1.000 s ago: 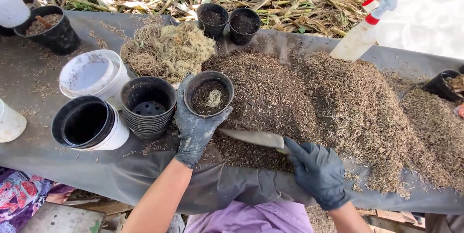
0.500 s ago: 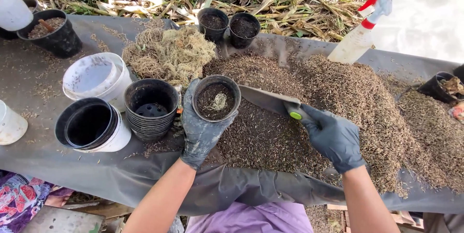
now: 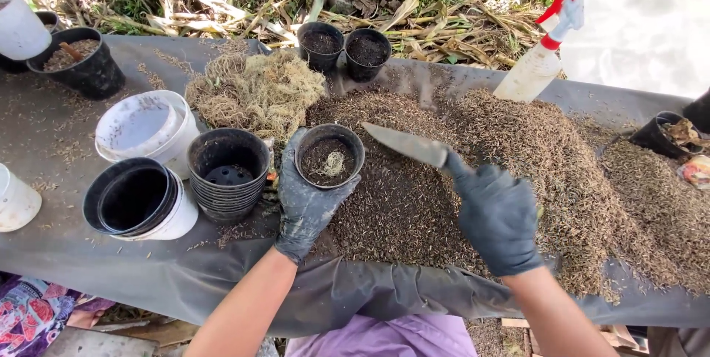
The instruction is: Filling small plastic pots with soil using a hand trowel and moistening the soil with a spray bottle.
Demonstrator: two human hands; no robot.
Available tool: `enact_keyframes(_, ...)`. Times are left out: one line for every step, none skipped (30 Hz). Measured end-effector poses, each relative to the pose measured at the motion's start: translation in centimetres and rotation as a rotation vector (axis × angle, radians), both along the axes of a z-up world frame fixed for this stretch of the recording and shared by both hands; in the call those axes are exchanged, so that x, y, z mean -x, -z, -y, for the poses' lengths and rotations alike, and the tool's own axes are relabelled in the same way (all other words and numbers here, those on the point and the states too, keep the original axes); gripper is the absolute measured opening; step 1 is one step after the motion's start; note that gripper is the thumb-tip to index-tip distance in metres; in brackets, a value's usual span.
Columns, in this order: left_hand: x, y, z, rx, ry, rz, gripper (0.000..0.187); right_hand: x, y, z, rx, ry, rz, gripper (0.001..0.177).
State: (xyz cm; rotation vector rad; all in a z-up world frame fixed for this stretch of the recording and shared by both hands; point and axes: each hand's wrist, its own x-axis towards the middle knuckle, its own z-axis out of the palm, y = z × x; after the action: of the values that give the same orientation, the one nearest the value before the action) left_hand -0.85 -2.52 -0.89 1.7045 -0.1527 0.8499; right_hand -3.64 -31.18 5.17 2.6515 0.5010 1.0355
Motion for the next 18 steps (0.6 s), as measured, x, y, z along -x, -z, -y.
enact_keyframes(-0.1, 0.0, 0.0, 0.002, -0.003, 0.000, 0.103, 0.5, 0.4, -0.5, 0.002, -0.003, 0.000, 0.055)
enact_keyframes(-0.3, 0.0, 0.0, 0.003, -0.007, -0.007, 0.103, 1.1, 0.7, -1.0, 0.134, 0.069, -0.042, 0.054)
enact_keyframes(0.0, 0.2, 0.0, 0.002, -0.009, -0.022, 0.103, 1.9, 1.3, -1.5, 0.265, 0.141, -0.092, 0.053)
enact_keyframes(0.1, 0.4, 0.0, 0.002, -0.011, -0.030, 0.103, 2.4, 0.9, -1.5, 0.265, 0.138, -0.099, 0.053)
enact_keyframes(0.0, 0.4, -0.1, -0.002, -0.010, -0.040, 0.103, 2.7, 0.3, -1.7, 0.245, 0.109, -0.221, 0.055)
enact_keyframes(-0.1, 0.4, -0.2, -0.006, -0.009, -0.051, 0.104, 3.1, -0.3, -1.9, 0.223, 0.080, -0.344, 0.057)
enact_keyframes(-0.2, 0.4, -0.2, -0.006, -0.011, -0.039, 0.104, 3.3, 1.0, -1.6, 0.223, 0.080, -0.332, 0.057)
enact_keyframes(-0.2, 0.4, -0.3, -0.007, -0.013, -0.036, 0.104, 3.4, 2.2, -1.4, 0.370, 0.145, -0.197, 0.054)
enact_keyframes(0.0, 0.6, -0.4, -0.007, -0.012, -0.042, 0.104, 3.8, 3.6, -1.1, 0.515, 0.213, -0.069, 0.051)
enact_keyframes(-0.1, 0.6, -0.4, -0.007, -0.012, -0.040, 0.104, 3.9, 3.4, -1.1, 0.515, 0.213, -0.067, 0.051)
enact_keyframes(-0.1, 0.7, -0.3, 0.017, -0.004, -0.058, 0.103, 4.1, 3.2, -1.1, 0.576, 0.232, 0.003, 0.052)
enact_keyframes(-0.2, 0.8, -0.3, 0.040, 0.005, -0.076, 0.102, 4.3, 3.1, -1.0, 0.637, 0.250, 0.074, 0.053)
enact_keyframes(-0.2, 1.0, -0.2, 0.041, 0.010, -0.080, 0.102, 3.8, 3.4, -0.6, 0.639, 0.253, 0.069, 0.053)
enact_keyframes(-0.2, 1.3, -0.2, 0.140, 0.072, -0.117, 0.103, 3.2, 3.7, -0.1, 0.368, 0.158, -0.074, 0.053)
enact_keyframes(-0.6, 1.4, 0.0, 0.241, 0.137, -0.148, 0.106, 2.5, 3.8, 0.6, 0.097, 0.065, -0.204, 0.055)
enact_keyframes(-0.3, 1.1, 0.1, 0.245, 0.143, -0.146, 0.106, 2.3, 3.4, 1.5, 0.100, 0.072, -0.201, 0.055)
enact_keyframes(-0.1, 0.7, -0.1, 0.136, 0.074, -0.095, 0.103, 2.1, 3.1, 2.4, -0.025, 0.040, -0.245, 0.050)
enact_keyframes(0.1, 0.4, -0.2, 0.028, 0.005, -0.044, 0.102, 1.8, 2.8, 3.1, -0.150, 0.008, -0.287, 0.048)
